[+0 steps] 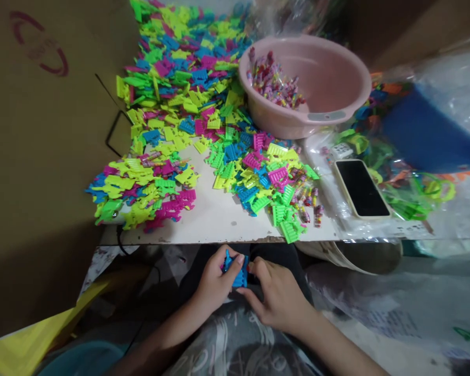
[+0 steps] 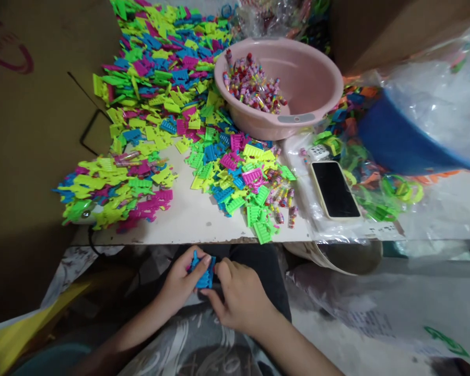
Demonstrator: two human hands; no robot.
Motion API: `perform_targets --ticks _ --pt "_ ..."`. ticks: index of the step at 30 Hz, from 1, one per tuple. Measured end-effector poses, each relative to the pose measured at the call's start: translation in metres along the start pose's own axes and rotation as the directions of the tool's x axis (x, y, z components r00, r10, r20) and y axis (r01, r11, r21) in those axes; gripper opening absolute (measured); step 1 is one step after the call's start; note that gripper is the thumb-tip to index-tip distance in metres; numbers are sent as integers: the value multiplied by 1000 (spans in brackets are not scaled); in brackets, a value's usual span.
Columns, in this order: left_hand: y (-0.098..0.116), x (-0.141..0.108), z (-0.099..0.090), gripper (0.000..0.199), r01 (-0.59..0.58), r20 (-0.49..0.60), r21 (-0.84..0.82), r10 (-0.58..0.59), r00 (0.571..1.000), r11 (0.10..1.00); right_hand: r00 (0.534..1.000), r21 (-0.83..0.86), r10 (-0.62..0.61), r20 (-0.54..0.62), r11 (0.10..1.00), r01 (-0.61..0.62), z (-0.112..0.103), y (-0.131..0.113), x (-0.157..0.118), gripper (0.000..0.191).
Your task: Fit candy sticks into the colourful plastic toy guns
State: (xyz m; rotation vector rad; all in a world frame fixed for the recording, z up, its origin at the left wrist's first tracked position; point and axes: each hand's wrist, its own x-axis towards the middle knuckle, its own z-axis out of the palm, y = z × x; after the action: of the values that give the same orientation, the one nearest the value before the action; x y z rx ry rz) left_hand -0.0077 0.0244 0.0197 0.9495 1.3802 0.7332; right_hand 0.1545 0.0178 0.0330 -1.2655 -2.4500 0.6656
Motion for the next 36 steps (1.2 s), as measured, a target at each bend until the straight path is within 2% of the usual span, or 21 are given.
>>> perform_targets --ticks 2,5,8,12,15,17,21,26,31,36 --pt "-4 -1 -2 39 36 42 -12 -35 999 999 999 36 35 -3 999 -35 6 -2 -4 20" --pt "-8 -4 -6 36 41 60 7 -42 997 999 991 135 135 -1 982 -134 9 -3 -6 34" --pt "-9 -5 -9 31 17 54 37 -19 998 999 977 121 201 70 971 -208 8 -6 -7 38" --pt "-15 -9 -9 30 40 130 28 -43 991 999 970 -19 167 179 986 -166 13 -13 -14 30" --pt "-24 -15 -7 30 81 189 13 -82 979 997 963 -2 122 239 992 -126 22 -18 -25 26" --pt "-29 -18 -5 31 89 192 8 -88 977 996 957 29 142 253 988 -154 27 -20 -31 23" --pt "-29 -18 -3 30 82 106 3 -82 991 997 950 48 222 219 970 -238 31 -20 -29 22" --pt "-22 -10 -7 31 0 19 60 -1 1000 998 961 181 193 199 956 -229 18 -7 -15 35" --pt "-22 -8 -8 39 94 84 -17 -93 992 995 974 341 162 160 917 -208 12 3 -12 49" --pt "-29 -10 -6 38 96 71 1 -95 993 995 988 473 151 43 867 -153 33 5 -18 43"
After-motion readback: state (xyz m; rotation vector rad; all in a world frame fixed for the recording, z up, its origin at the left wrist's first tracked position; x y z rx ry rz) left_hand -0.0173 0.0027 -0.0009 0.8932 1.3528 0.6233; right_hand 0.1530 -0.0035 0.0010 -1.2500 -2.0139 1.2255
